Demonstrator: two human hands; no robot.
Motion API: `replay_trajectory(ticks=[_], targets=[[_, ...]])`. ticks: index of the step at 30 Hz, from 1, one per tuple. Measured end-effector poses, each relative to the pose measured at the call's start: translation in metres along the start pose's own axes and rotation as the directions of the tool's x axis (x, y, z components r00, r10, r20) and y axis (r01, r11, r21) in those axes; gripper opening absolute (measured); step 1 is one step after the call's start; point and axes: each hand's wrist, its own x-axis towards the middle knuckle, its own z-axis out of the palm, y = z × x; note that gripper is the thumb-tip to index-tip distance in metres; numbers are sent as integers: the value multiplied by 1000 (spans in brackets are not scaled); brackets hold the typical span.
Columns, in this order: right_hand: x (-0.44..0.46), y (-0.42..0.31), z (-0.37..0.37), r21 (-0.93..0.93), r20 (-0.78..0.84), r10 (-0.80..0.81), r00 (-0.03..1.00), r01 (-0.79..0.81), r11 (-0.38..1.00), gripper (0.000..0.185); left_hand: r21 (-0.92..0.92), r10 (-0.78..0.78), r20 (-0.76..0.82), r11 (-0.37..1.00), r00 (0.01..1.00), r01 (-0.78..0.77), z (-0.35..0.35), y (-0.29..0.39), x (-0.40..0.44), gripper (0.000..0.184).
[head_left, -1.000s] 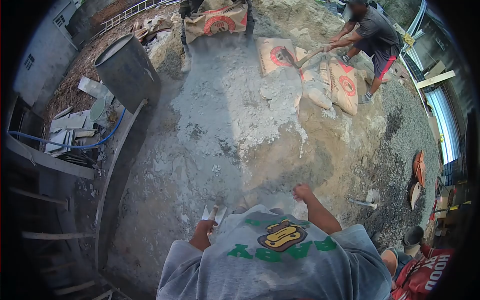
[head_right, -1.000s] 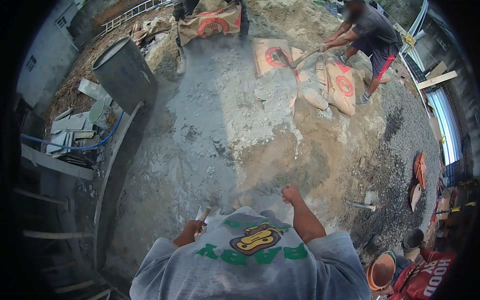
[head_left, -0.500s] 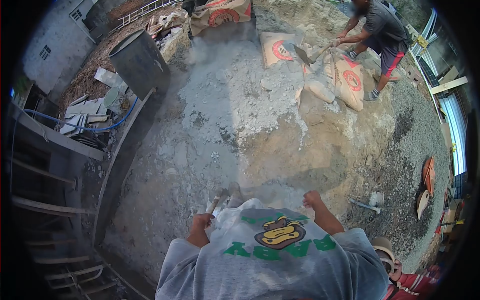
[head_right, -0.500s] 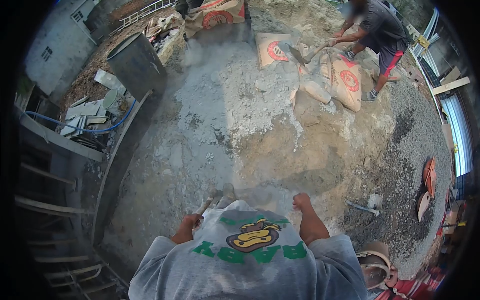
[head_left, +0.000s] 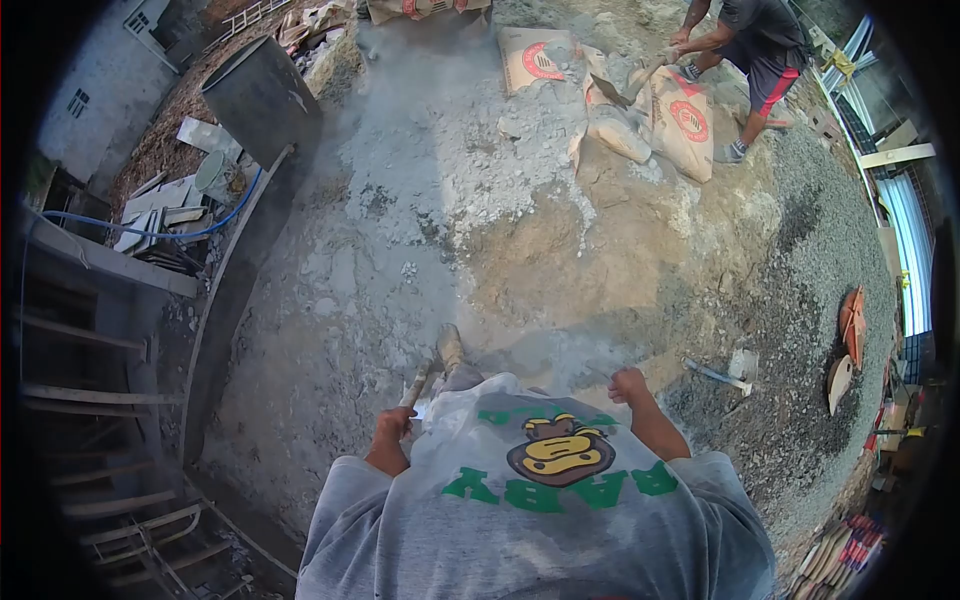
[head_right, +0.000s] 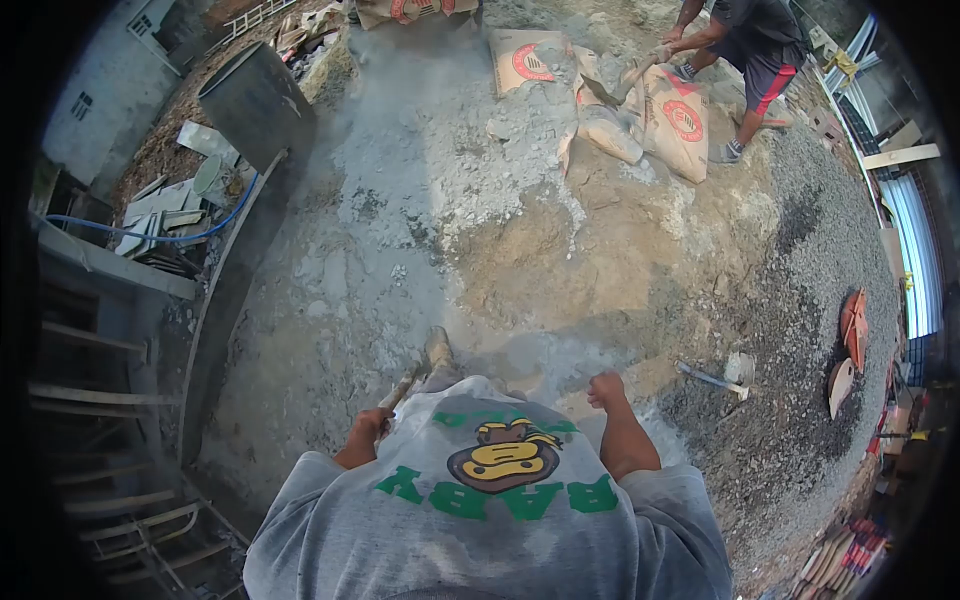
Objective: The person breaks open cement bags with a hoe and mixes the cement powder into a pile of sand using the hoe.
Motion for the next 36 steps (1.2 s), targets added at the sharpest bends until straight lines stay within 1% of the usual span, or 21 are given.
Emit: replay_trajectory(ticks=[1, 4, 7, 10, 11, 13, 16, 17, 19, 22, 25, 28, 30, 31, 34, 36], targets=[[2, 6, 0, 13, 6, 7, 1000, -7, 1000, 26, 4, 19, -7, 1000, 1000, -19, -1, -1, -6, 21], [6, 6, -5, 42, -6, 3, 1000, -2, 999, 26, 128, 29, -21, 991, 999, -26, -7, 3, -14, 21], [2, 7, 3, 65, -28, -31, 999, 33, 997, 24, 158, 122, 9, 980, 993, -121, -12, 12, -32, 20], [6, 9, 8, 86, -23, -46, 999, 48, 995, 23, 180, 150, 73, 971, 986, -161, -13, 10, -12, 20], [2, 7, 12, 88, -19, -38, 999, 39, 995, 22, 171, 119, 48, 977, 992, -126, -11, 10, -9, 19], [-1, 7, 16, 97, -26, -22, 999, 24, 995, 21, 153, 56, -4, 987, 998, -55, -7, 23, -29, 19], [9, 15, 20, 104, -47, -6, 999, 11, 995, 18, 97, 38, 1, 995, 999, -38, -6, 26, -25, 18], [11, 14, 20, 96, -42, -3, 999, 7, 995, 17, 126, 44, -2, 991, 999, -44, -6, 30, -28, 17], [18, 7, 18, 82, -45, -13, 999, 17, 997, 16, 180, 56, -10, 982, 998, -54, -6, 47, -61, 17], [17, -6, 18, 61, -56, -36, 998, 39, 997, 16, 175, 44, 49, 983, 998, -51, -7, 49, -45, 18], [10, -30, 16, 43, -63, -74, 995, 77, 996, 16, 257, 80, 18, 963, 997, -82, -3, 60, -61, 18], [8, -42, 19, 42, -52, -118, 992, 120, 992, 17, 294, -9, 112, 955, 994, -24, -2, 46, -4, 20], [4, -48, 20, 45, -14, -119, 993, 120, 992, 22, 211, 30, 148, 976, 989, -61, -5, 22, 42, 23], [2, -48, 22, 33, -23, -120, 992, 121, 992, 21, 166, 51, 165, 983, 985, -79, -6, 14, 51, 24], [0, -46, 26, 6, -31, -125, 992, 125, 992, 18, 25, 52, 146, 998, 988, -56, -6, 6, 58, 24], [0, -38, 27, 3, -19, -124, 992, 124, 992, 16, 123, -19, 168, 992, 986, -1, -5, 12, 49, 24]])
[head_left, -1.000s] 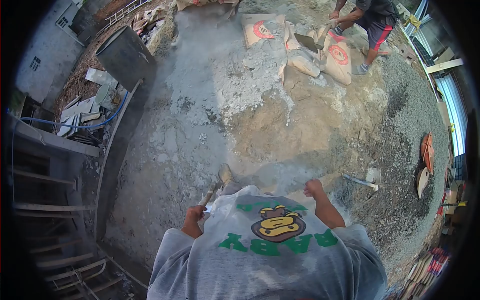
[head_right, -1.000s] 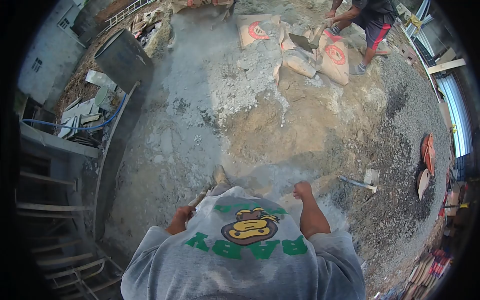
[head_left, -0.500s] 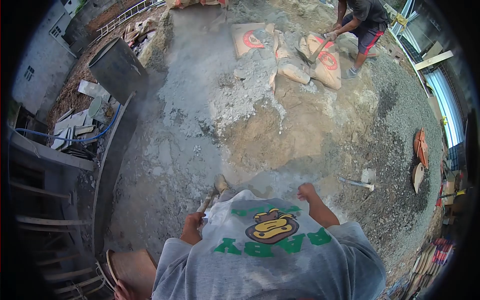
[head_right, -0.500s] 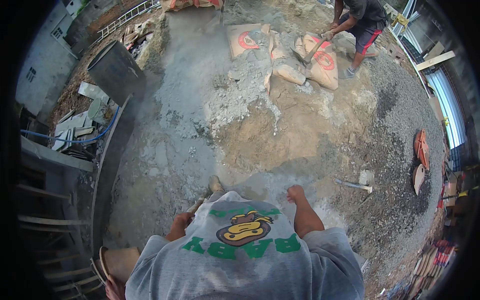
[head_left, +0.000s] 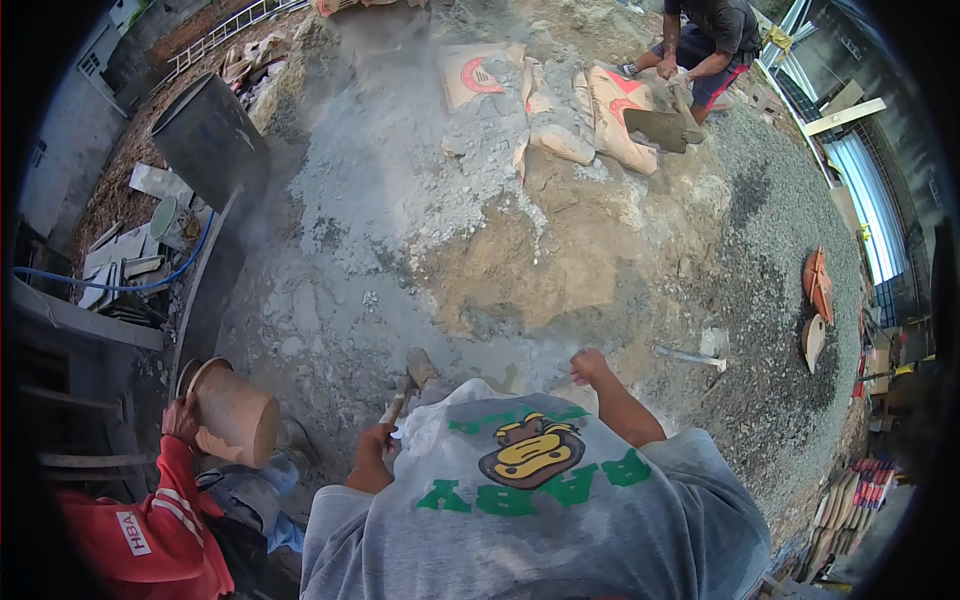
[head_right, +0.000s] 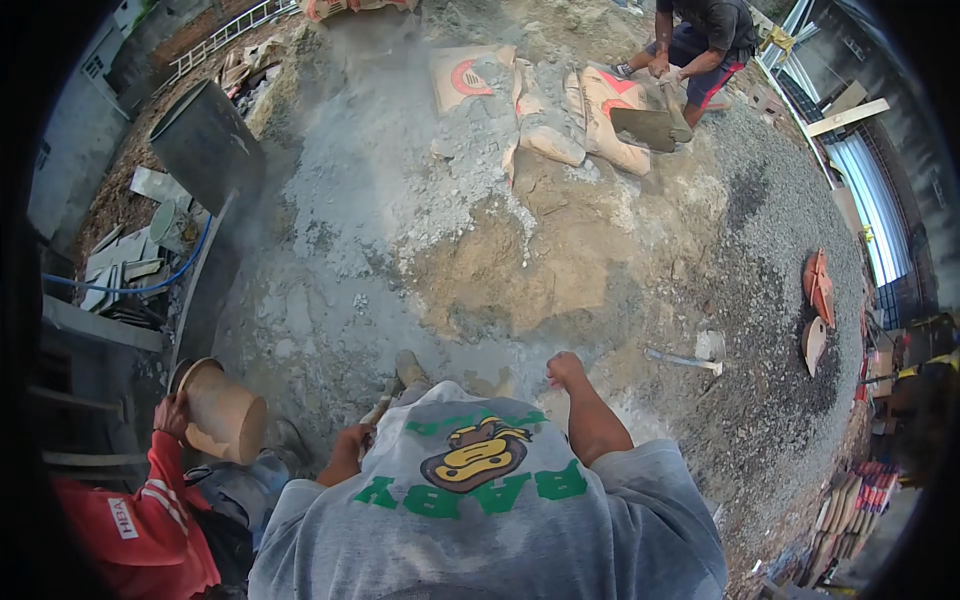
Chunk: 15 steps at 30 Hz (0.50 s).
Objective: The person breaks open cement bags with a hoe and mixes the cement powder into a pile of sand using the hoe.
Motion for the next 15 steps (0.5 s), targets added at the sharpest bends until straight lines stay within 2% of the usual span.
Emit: replay_trajectory(ticks=[1, 4, 7, 9, 12, 14, 15], targets=[[1, 4, -1, -7, 2, -1, 1000, 1, 1000, 16, 47, -32, 12, 998, 999, 31, 0, 9, -11, 25], [2, 20, -5, -29, 3, 16, 1000, -16, 999, 15, 218, 48, -36, 975, 998, -39, 14, 35, -68, 23], [5, 30, -17, -91, 7, 22, 1000, -21, 996, 15, 210, 19, -31, 978, 999, -12, 17, 36, -82, 23], [6, 35, -26, -155, 24, -16, 1000, 19, 988, 15, 224, 84, -64, 972, 994, -67, 22, 40, -109, 24], [4, 32, -33, -70, -54, 36, 998, -39, 997, 15, 312, 371, 7, 881, 929, -355, 26, 24, -102, 25], [5, 30, -40, -105, -30, 9, 1000, -12, 994, 16, 347, 387, 57, 857, 921, -381, 28, 17, -86, 25], [6, 30, -43, -122, -17, -4, 1000, 2, 992, 17, 365, 337, 74, 867, 939, -340, 30, 12, -78, 25]])
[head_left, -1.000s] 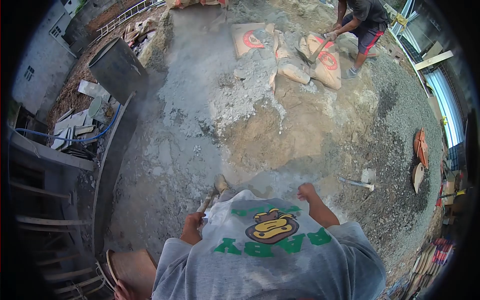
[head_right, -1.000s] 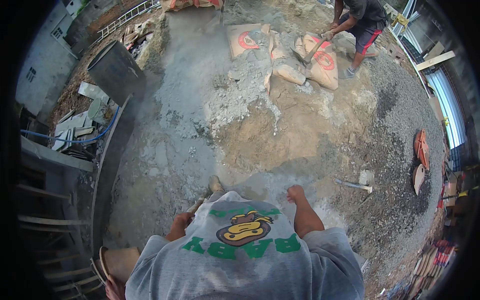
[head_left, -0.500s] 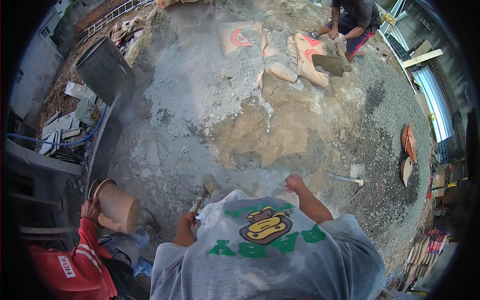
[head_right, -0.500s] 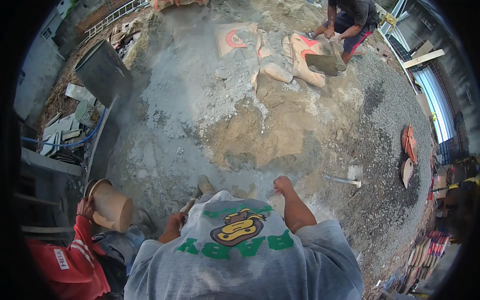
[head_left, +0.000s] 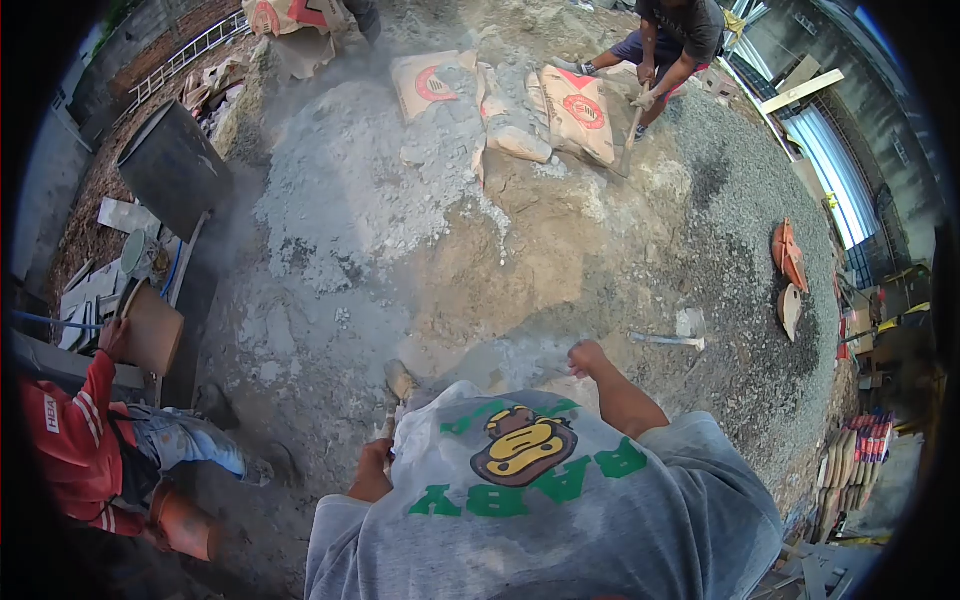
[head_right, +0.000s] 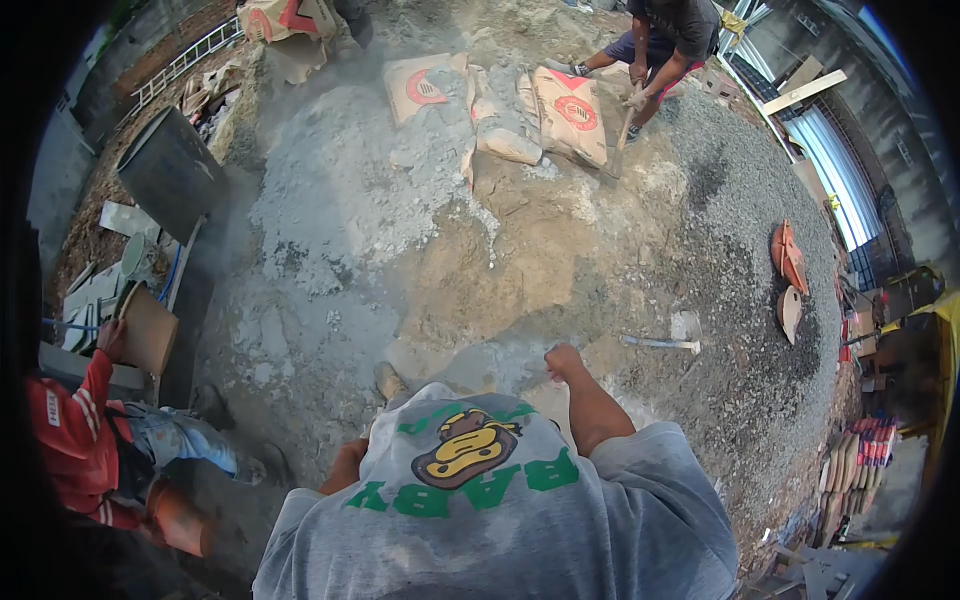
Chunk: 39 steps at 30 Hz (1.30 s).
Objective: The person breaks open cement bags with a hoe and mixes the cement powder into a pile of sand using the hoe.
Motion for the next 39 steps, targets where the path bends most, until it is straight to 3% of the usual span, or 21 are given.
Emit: replay_trajectory(ticks=[4, 6, 9, 12, 21, 26, 28, 31, 34, 37, 39], targets=[[7, 3, -5, -178, -13, -129, 992, 125, 976, 17, 57, -149, 103, 988, 984, 143, 12, -17, 18, 26], [4, -2, -3, -206, -27, -136, 990, 128, 970, 16, 69, -169, 120, 984, 978, 162, 16, -23, 21, 27], [-3, -7, 1, -101, -35, -66, 997, 62, 993, 16, 85, -175, 130, 983, 976, 165, 21, -26, 23, 27], [2, 0, 6, -234, 41, -139, 989, 145, 961, 17, 98, -167, 133, 983, 977, 155, 23, -26, 22, 28], [-22, -13, 14, 45, -7, -17, 1000, 18, 999, 19, 128, -154, 140, 982, 978, 136, 24, -18, 24, 31], [-30, -15, 11, 21, -29, -3, 1000, 3, 1000, 20, 126, -245, 136, 965, 960, 229, 21, -8, 21, 32], [-30, -12, 10, 22, -39, 10, 999, -9, 1000, 20, 51, -281, 129, 960, 951, 276, 33, -35, 55, 30], [-28, -10, 12, 26, -50, 14, 999, -13, 1000, 18, -95, -203, 137, 972, 970, 217, 41, -56, 75, 24], [-31, -10, 16, 39, -76, 13, 997, -10, 999, 15, -387, -370, 344, 782, 863, 489, 66, -132, 171, 20], [-32, -9, 17, 19, -63, 9, 998, -8, 1000, 16, -445, -414, 276, 745, 868, 496, 60, -115, 143, 20], [-27, -9, 15, -11, -52, 0, 999, -1, 1000, 19, -276, -306, 178, 897, 935, 346, 44, -73, 91, 19]])
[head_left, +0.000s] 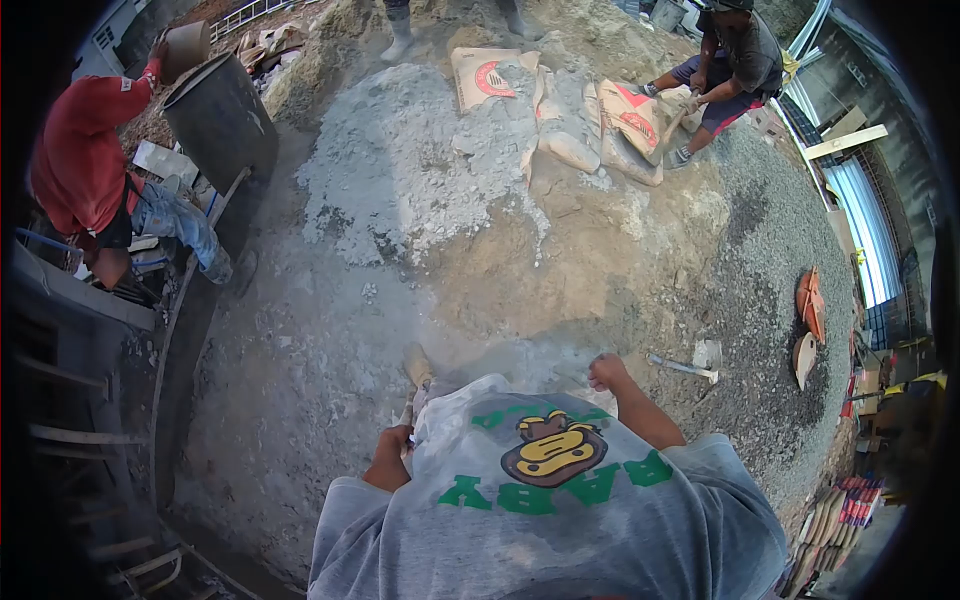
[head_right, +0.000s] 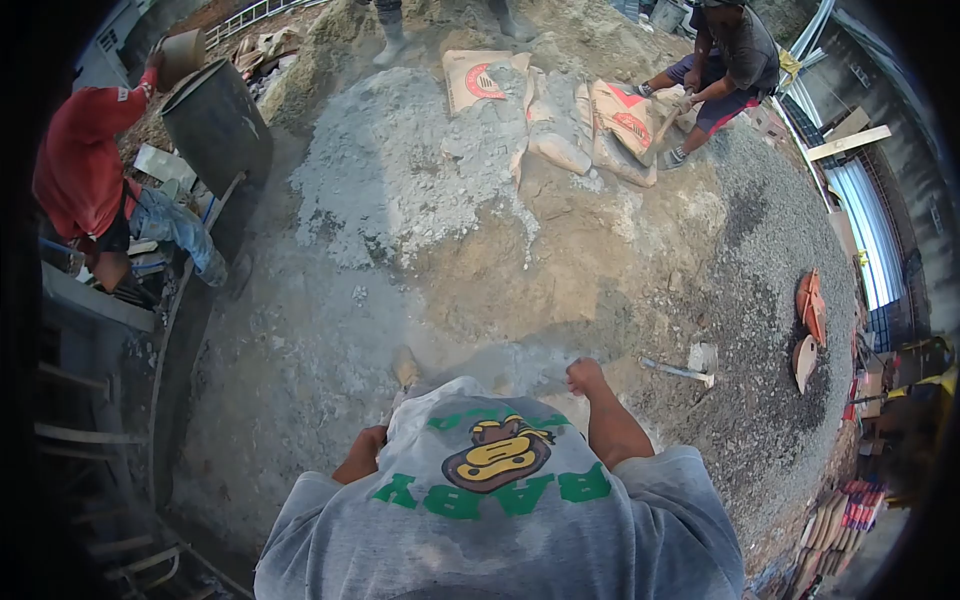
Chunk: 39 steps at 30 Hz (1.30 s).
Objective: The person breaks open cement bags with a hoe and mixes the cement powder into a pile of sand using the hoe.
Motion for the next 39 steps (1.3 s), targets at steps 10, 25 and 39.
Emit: replay_trajectory(ticks=[10, 25, 39], targets=[[5, -7, 0, -78, 23, -81, 996, 83, 994, 17, 37, -118, 84, 993, 989, 116, -16, -15, 33, 21], [-7, -55, 104, 10, 183, -28, 983, 26, 1000, 20, -264, -146, -301, 962, 942, 65, -82, -111, -151, 18], [-83, -61, 263, -77, 83, 162, 983, -156, 985, 15, -252, -269, -245, 945, 931, 207, -256, -264, -96, 23]])
